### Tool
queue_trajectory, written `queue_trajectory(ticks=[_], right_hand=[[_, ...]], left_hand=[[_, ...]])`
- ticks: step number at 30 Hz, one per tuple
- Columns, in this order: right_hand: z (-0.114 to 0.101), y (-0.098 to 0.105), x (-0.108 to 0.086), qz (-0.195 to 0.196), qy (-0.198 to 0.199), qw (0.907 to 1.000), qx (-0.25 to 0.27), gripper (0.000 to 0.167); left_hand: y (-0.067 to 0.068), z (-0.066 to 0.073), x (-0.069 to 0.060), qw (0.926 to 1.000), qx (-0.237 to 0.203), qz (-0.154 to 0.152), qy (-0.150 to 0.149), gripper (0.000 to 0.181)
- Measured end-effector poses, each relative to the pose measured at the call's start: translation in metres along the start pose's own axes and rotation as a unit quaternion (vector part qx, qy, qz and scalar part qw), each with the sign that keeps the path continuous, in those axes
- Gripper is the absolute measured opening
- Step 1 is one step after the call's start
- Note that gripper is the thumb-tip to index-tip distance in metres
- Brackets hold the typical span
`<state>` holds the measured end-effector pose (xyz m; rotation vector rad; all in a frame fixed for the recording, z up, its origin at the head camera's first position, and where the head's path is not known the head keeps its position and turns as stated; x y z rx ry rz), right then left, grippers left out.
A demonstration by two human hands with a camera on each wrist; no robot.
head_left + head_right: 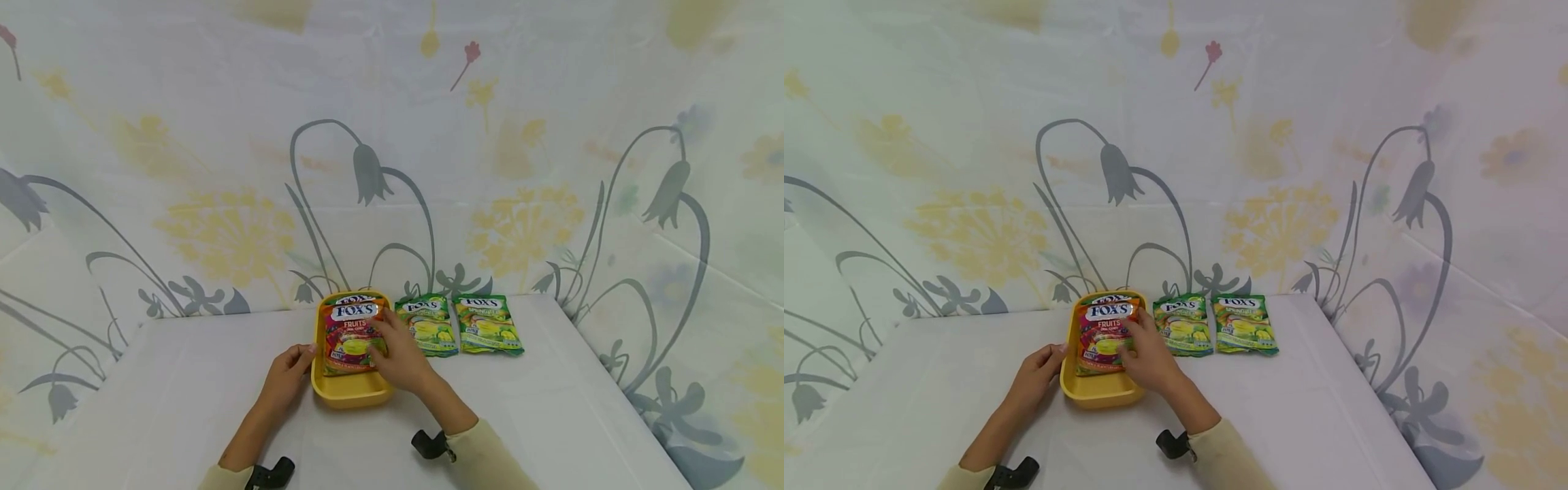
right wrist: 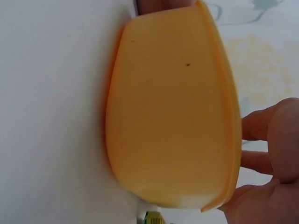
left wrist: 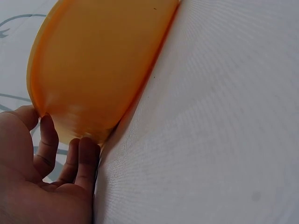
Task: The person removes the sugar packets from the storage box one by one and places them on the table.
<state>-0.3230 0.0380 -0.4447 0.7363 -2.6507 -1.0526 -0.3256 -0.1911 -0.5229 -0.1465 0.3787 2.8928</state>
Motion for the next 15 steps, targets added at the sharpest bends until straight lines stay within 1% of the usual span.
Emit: queue_trajectory(ticks=[3,7,10,15], right_hand=[[-0.002,-0.004,0.000,-0.019,-0.005,0.9995,0.024,0.052],[-0.006,-0.008,-0.001,-0.038,0.000,0.9977,0.055,0.046],[-0.007,-0.010,-0.001,-0.045,0.002,0.9965,0.070,0.043],[-0.008,-0.012,-0.002,-0.053,-0.010,0.9953,0.081,0.042]], left_hand=[[0.000,0.000,0.000,1.0000,-0.001,-0.002,-0.001,0.049],[0.000,0.001,-0.001,1.0000,-0.001,-0.005,-0.001,0.049],[0.000,0.001,-0.002,1.0000,0.003,-0.006,0.000,0.049],[0.000,0.003,-0.003,1.0000,0.009,-0.004,-0.002,0.048]])
Point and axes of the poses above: each hand's wrist, its own x-axis towards the middle knuckle, its own y-axis out of the back of the hand, z = x × y, the point moved 9 cm from there along x, towards the middle knuckle, and after that the axes turned 15 degrees about -z, right-handed, at the moved point
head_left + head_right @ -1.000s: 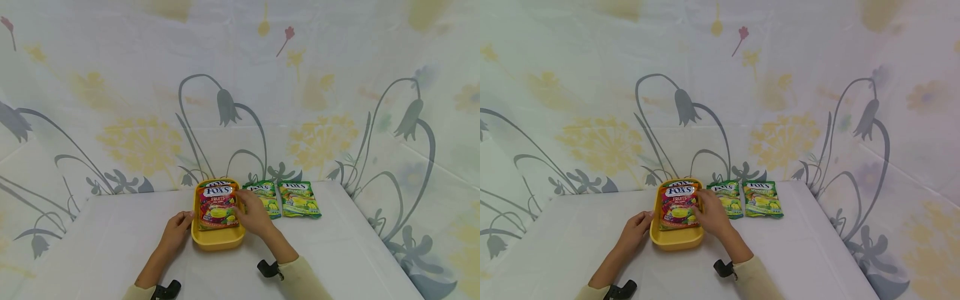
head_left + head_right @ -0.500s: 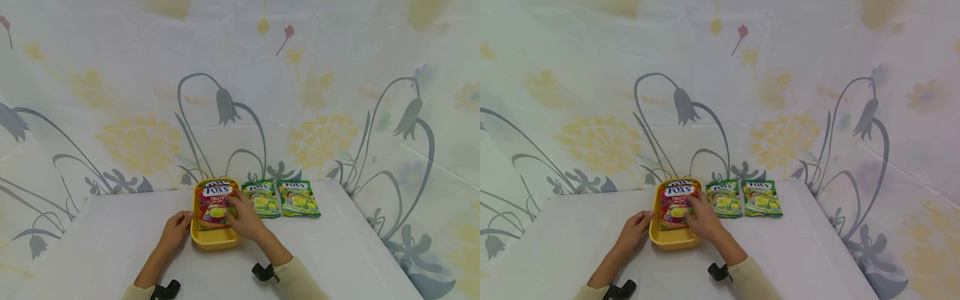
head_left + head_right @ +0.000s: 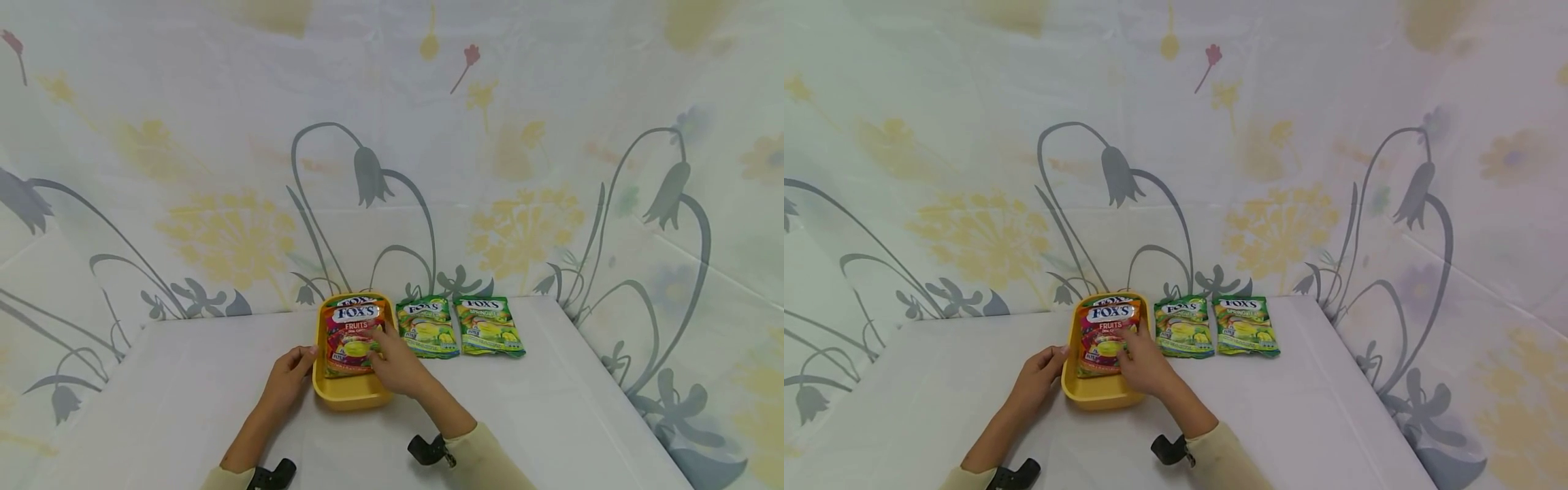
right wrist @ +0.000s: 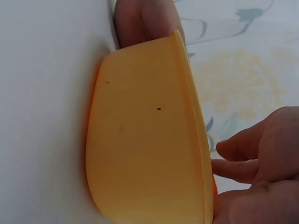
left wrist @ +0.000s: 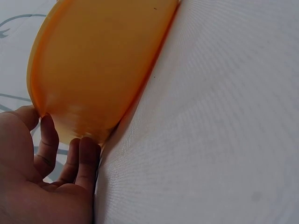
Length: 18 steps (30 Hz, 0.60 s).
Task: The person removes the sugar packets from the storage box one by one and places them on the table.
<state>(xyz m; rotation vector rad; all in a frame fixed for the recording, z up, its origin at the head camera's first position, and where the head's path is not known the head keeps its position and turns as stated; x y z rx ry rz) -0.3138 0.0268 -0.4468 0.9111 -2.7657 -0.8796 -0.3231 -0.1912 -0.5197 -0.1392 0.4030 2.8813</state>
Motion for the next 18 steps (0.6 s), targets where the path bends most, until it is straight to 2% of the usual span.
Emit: queue_trajectory(ticks=[8,18], right_hand=[[0.0004,0.0008,0.0002,0.011,0.001,0.9991,0.040,0.046],[0.0017,0.0041,-0.0008,0.040,0.015,0.9954,0.085,0.070]], left_hand=[[-0.0003,-0.0029,0.0018,1.0000,-0.004,-0.001,0.008,0.047],[-0.0011,-0.0015,0.0002,1.0000,-0.003,-0.006,0.003,0.051]])
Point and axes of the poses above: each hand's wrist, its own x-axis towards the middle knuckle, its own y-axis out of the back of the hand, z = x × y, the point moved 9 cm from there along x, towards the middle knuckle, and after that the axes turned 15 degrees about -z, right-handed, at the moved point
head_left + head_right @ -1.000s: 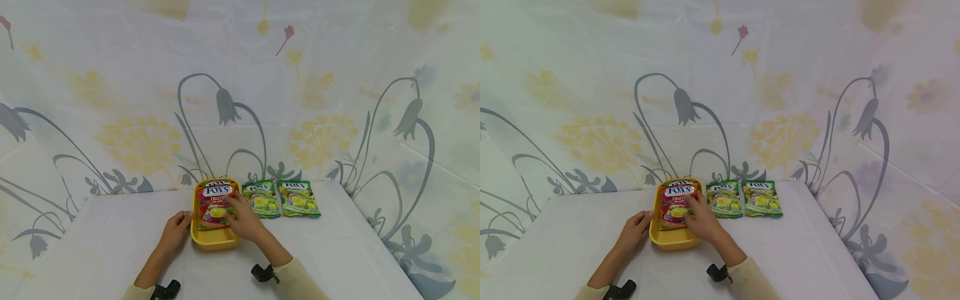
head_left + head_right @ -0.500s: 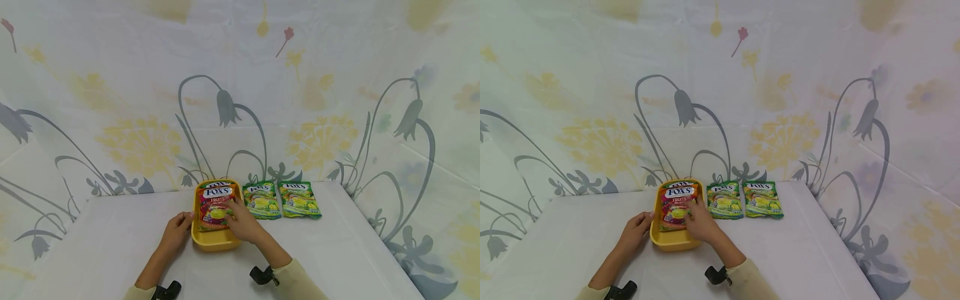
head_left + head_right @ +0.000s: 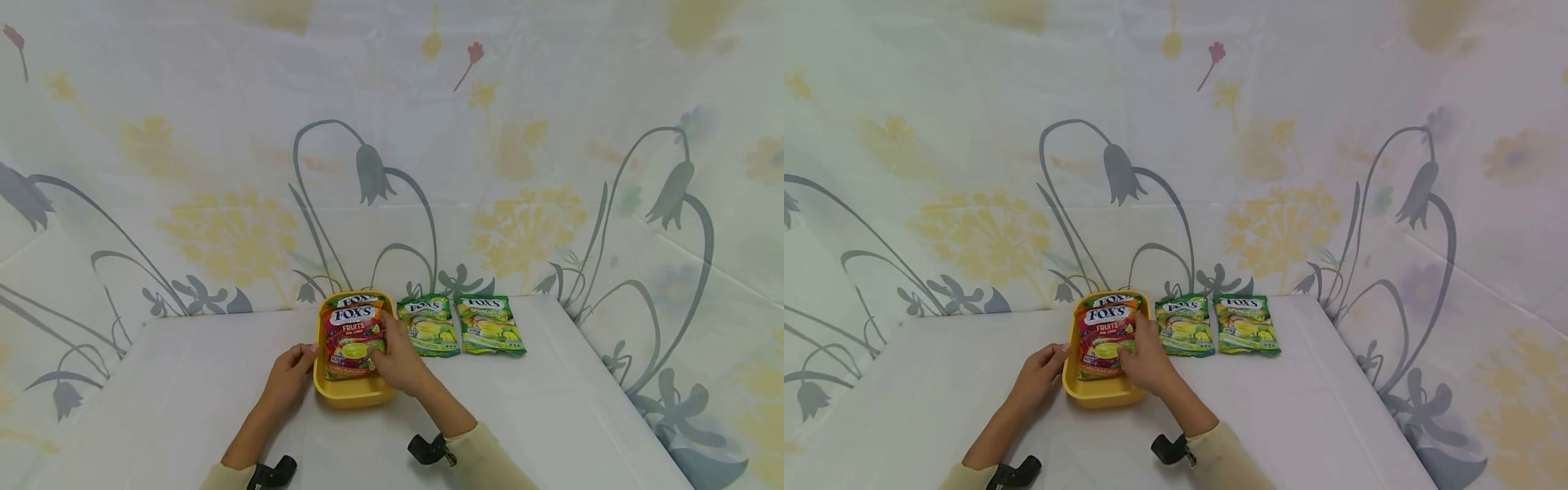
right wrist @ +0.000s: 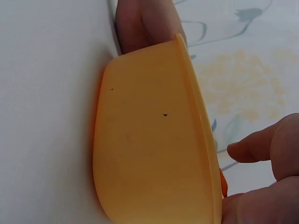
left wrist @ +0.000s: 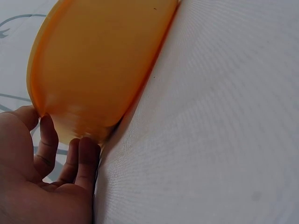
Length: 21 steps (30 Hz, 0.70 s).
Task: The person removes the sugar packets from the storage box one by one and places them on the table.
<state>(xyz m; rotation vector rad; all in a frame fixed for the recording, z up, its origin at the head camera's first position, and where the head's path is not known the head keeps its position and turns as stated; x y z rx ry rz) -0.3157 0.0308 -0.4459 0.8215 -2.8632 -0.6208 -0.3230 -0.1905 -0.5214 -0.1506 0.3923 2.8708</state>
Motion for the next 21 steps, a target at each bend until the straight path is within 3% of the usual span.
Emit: queue_trajectory(ticks=[5,11,15,21], right_hand=[[0.005,0.002,0.001,0.024,-0.016,0.9995,0.010,0.073],[0.002,0.000,0.001,0.034,-0.023,0.9977,-0.054,0.057],[0.002,-0.004,0.001,0.031,-0.030,0.9945,-0.095,0.056],[-0.002,-0.008,0.000,0.047,-0.018,0.9933,-0.104,0.055]], left_hand=[[0.000,0.001,0.000,1.0000,-0.001,0.002,0.001,0.050],[0.001,0.000,0.002,1.0000,0.000,0.002,-0.004,0.049],[0.000,0.000,0.002,1.0000,-0.001,0.000,-0.007,0.047],[0.001,-0.001,0.001,1.0000,-0.002,0.001,-0.007,0.048]])
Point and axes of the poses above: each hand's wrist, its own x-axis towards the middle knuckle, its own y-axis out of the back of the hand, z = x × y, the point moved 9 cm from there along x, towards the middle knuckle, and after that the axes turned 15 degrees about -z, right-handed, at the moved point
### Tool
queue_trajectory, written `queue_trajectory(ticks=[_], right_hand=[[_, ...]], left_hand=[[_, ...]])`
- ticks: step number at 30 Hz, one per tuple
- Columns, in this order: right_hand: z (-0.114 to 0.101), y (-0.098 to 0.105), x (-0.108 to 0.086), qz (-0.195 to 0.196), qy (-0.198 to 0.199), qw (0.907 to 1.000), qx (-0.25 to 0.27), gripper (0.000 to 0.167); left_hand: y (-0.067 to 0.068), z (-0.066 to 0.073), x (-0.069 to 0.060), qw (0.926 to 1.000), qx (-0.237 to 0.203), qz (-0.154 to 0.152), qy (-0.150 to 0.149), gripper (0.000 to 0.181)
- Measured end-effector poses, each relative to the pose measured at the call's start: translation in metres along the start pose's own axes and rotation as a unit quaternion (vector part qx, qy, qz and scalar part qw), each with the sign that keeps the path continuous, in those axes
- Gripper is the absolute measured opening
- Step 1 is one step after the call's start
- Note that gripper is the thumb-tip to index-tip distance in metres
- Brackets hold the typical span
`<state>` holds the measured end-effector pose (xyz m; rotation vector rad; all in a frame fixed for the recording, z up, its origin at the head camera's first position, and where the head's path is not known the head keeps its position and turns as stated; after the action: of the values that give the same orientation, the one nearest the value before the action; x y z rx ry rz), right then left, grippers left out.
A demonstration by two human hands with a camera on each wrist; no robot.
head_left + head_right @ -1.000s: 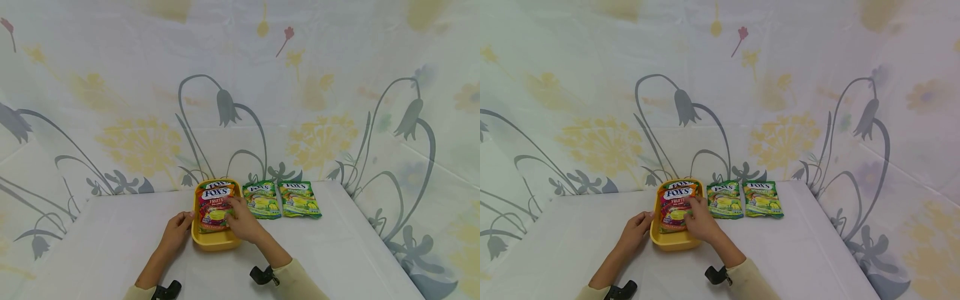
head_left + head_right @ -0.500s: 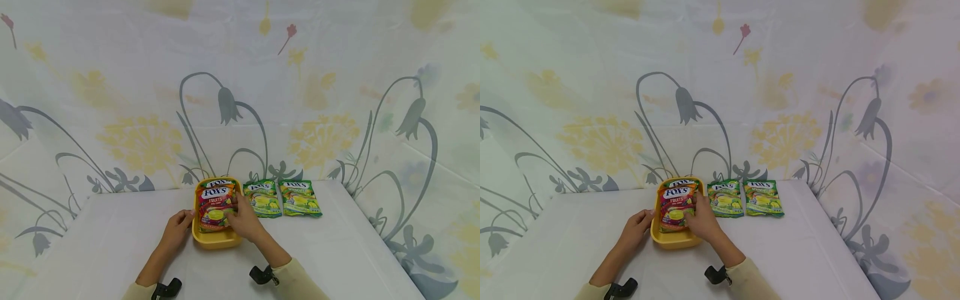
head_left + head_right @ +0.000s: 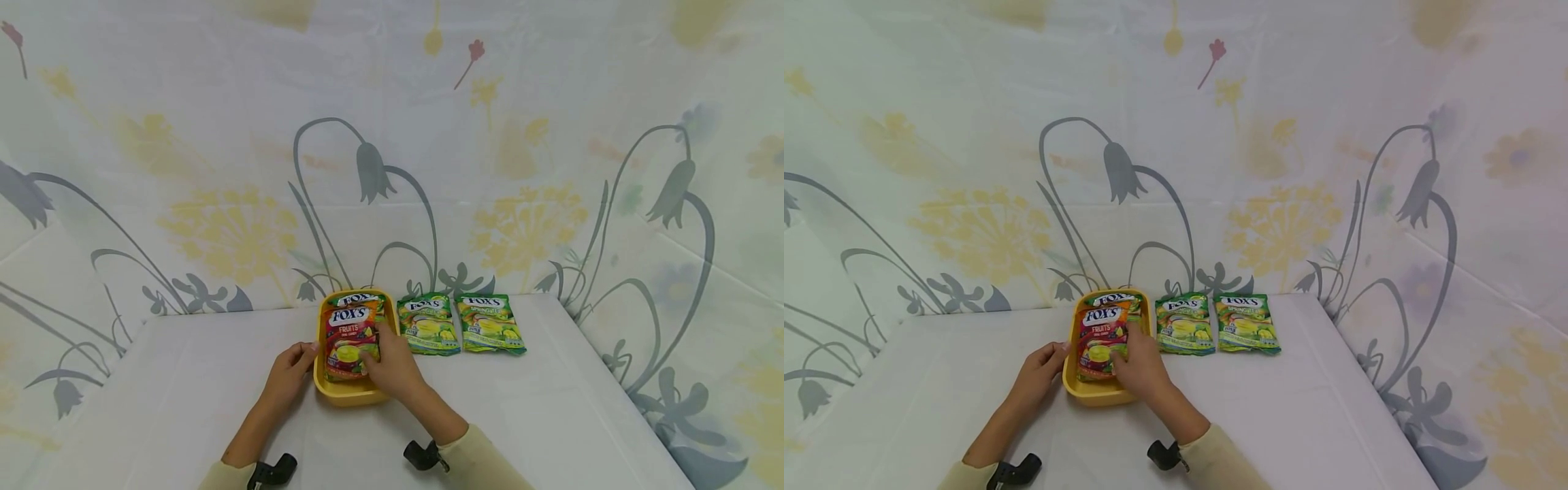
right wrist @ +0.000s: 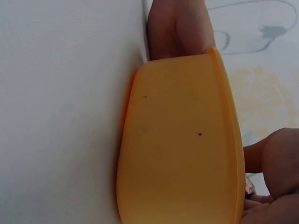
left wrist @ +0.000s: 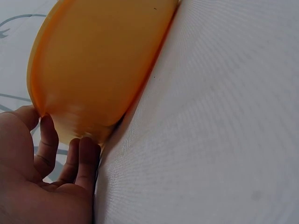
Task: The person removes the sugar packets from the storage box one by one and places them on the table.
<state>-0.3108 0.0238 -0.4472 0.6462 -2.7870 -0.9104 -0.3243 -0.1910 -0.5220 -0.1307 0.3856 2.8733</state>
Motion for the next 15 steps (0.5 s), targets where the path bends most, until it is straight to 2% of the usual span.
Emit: queue_trajectory(ticks=[10,15], right_hand=[[0.0016,0.0037,-0.0066,0.063,0.002,0.9975,0.032,0.050],[-0.0005,0.0077,-0.0102,0.080,0.015,0.9951,0.055,0.049]], left_hand=[[-0.0001,0.0000,-0.0003,1.0000,0.000,0.000,0.001,0.048],[-0.0002,0.0001,-0.0009,1.0000,-0.003,-0.001,0.005,0.047]])
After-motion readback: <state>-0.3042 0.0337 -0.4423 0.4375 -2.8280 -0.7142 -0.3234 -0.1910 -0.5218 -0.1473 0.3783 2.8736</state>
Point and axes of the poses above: each hand's wrist, its own x-axis towards the middle knuckle, its own y-axis out of the back of the hand, z = x × y, the point moved 9 cm from there along x, towards the middle knuckle, and after that the axes turned 15 degrees about -z, right-handed, at the moved point
